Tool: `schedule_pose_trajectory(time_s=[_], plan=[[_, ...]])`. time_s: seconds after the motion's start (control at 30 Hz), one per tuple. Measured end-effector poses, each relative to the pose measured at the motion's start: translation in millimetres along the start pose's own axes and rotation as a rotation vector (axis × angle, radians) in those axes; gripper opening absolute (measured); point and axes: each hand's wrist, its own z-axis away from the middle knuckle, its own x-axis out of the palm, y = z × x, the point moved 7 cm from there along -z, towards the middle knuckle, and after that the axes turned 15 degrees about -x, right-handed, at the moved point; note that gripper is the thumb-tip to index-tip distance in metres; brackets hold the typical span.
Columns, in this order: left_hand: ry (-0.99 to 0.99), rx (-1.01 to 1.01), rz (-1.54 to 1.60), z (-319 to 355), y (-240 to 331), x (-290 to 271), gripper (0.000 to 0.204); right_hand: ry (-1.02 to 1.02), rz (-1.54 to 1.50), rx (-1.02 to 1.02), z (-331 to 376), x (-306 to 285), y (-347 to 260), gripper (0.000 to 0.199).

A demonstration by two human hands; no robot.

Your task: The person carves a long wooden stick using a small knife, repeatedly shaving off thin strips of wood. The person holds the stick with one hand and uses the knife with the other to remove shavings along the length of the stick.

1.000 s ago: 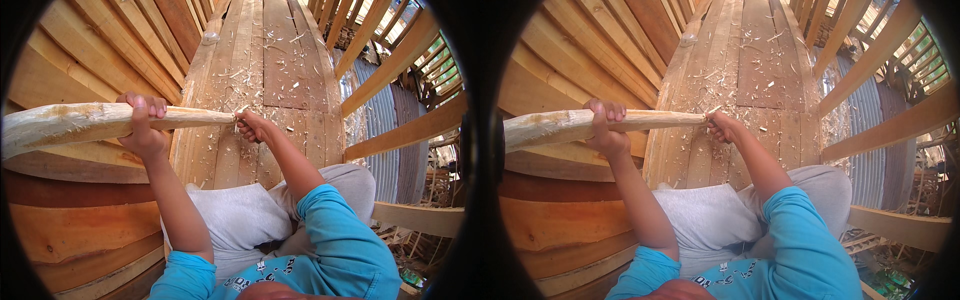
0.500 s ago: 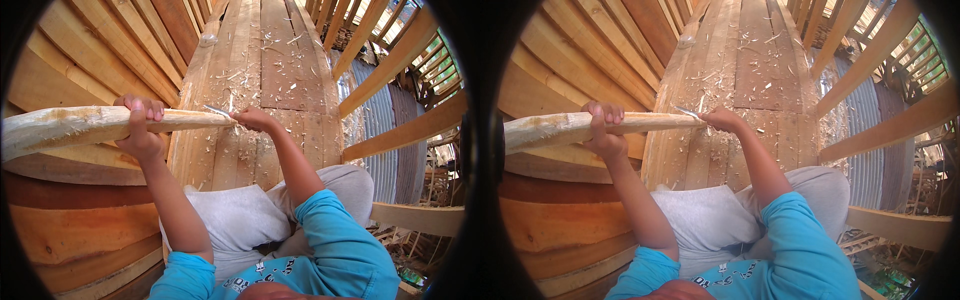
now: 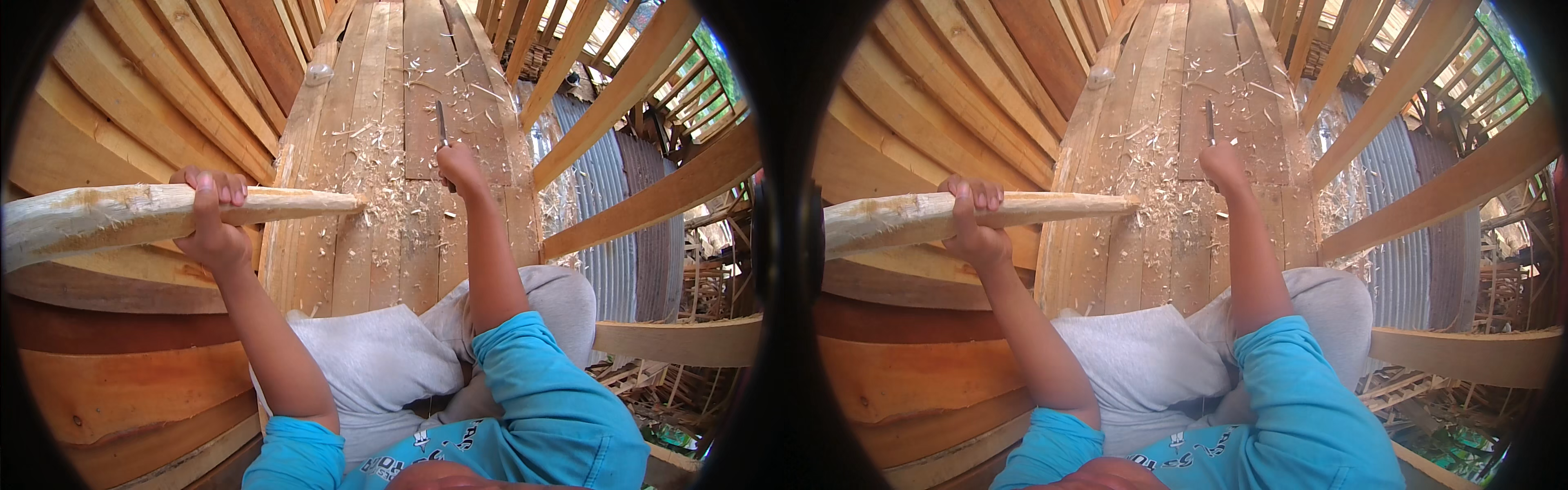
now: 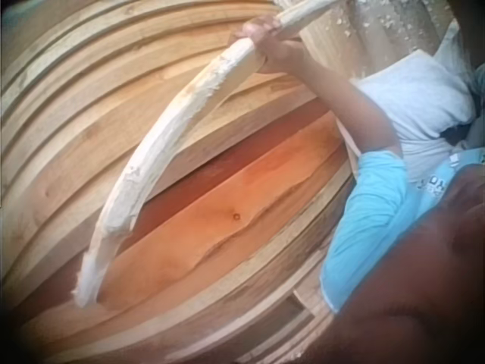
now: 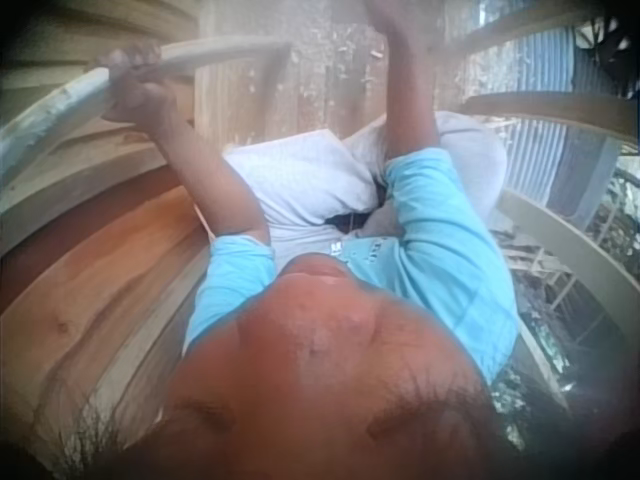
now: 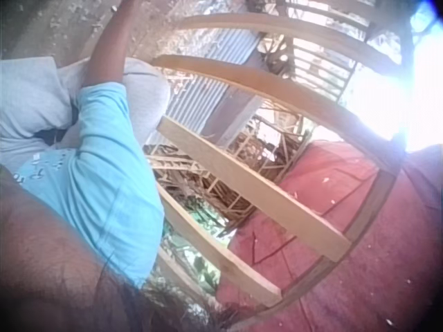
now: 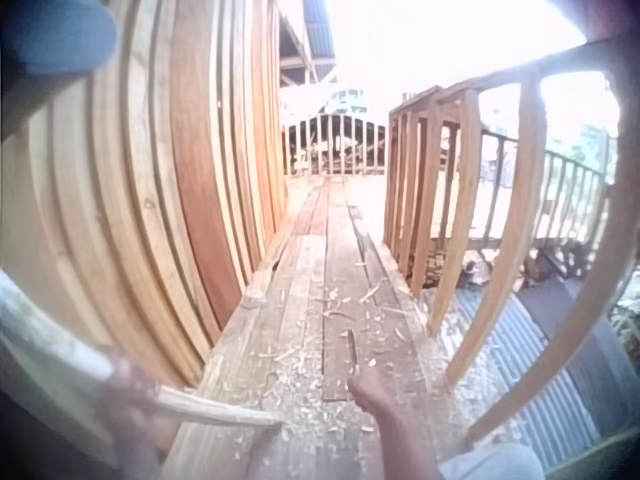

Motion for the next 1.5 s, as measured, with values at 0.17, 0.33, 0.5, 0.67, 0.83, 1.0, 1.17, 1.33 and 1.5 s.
schedule_pose_trajectory(time_s=[0.17, 0.33, 0.5, 0.67, 0.83, 1.0, 1.17, 1.33, 1.5], plan=[[-0.01, 0.007, 0.089, -2, -3, 1, 0.014, -0.258, -0.293, -0.185, 41, 75, -21, 0.027], [0.054, -0.007, 0.035, -2, 0, 4, 0.015, -0.515, -0.151, -0.112, 91, 143, -34, 0.041], [0.047, -0.016, 0.047, -7, -3, 5, 0.016, -0.293, -0.014, -0.268, 94, 155, -48, 0.065], [0.037, -0.039, 0.039, -10, -6, 6, 0.015, -0.457, 0.066, -0.246, 89, 146, -60, 0.06], [0.048, -0.039, 0.009, -14, -5, 3, 0.016, -0.579, -0.141, -0.416, 89, 118, -90, 0.036], [0.04, -0.034, 0.022, -17, -6, 6, 0.017, -0.622, -0.287, -0.181, 87, 128, -61, 0.034], [-0.025, -0.041, -0.001, -18, -6, 3, 0.018, -0.615, -0.338, -0.352, 93, 128, -82, 0.036], [-0.138, -0.041, 0.005, -19, -7, 5, 0.02, -0.638, -0.192, -0.204, 87, 124, -66, 0.04], [-0.193, -0.033, 0.012, -19, -6, 6, 0.02, -0.722, -0.242, -0.169, 93, 126, -63, 0.052]])
